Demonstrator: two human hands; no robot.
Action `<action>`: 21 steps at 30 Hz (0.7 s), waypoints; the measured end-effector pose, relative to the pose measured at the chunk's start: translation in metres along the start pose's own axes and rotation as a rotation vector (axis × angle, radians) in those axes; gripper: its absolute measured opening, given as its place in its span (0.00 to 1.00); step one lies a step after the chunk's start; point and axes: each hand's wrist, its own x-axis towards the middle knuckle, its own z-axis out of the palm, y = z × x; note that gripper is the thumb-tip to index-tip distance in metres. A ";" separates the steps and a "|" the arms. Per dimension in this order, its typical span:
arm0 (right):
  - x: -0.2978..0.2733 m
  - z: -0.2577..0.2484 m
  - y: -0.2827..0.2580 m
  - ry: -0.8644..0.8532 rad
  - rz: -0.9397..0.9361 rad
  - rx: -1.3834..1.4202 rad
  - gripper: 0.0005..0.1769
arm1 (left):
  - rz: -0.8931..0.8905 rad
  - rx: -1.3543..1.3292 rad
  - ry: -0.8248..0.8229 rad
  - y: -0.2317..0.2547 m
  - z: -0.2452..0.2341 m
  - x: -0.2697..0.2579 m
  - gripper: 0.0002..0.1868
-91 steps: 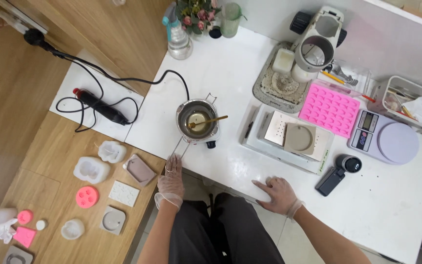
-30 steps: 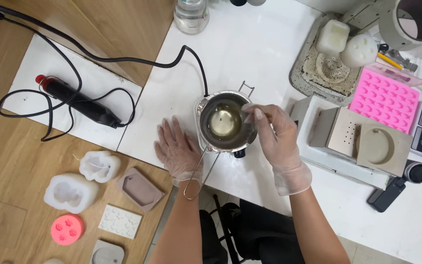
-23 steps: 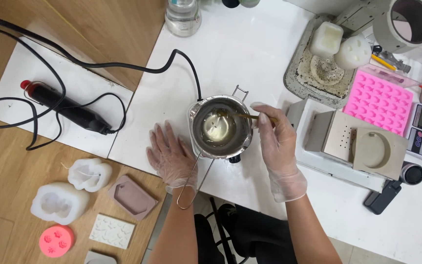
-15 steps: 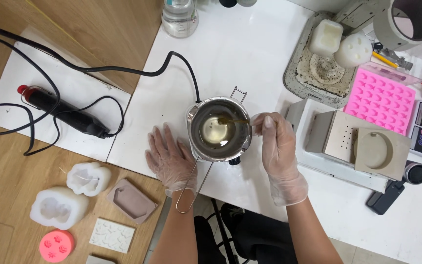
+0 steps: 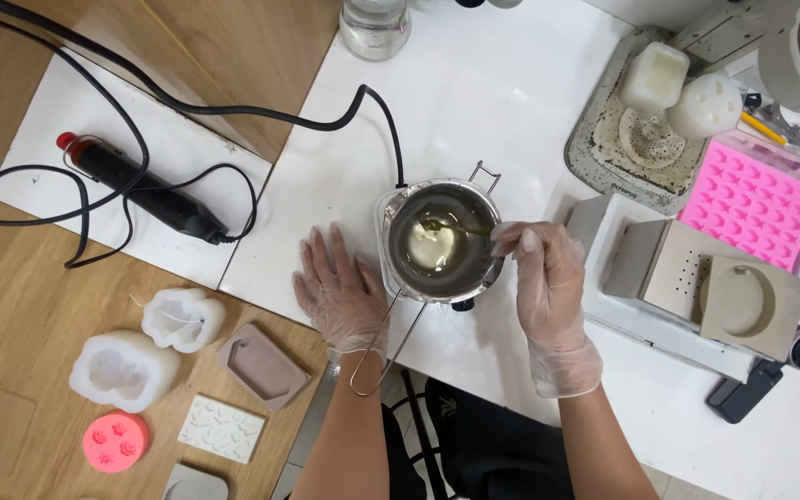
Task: Stirring melted wax in a pot and preparing various silicone molds on a workbench.
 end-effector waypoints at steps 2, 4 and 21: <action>-0.004 -0.001 0.004 0.002 0.010 0.004 0.18 | 0.005 0.011 -0.002 -0.001 0.002 -0.001 0.30; -0.002 -0.006 0.010 0.039 -0.027 -0.075 0.18 | 0.022 0.014 0.033 -0.001 0.004 -0.002 0.30; 0.000 -0.008 0.000 -0.045 -0.066 -0.093 0.17 | 0.083 0.018 0.140 -0.003 0.010 -0.003 0.29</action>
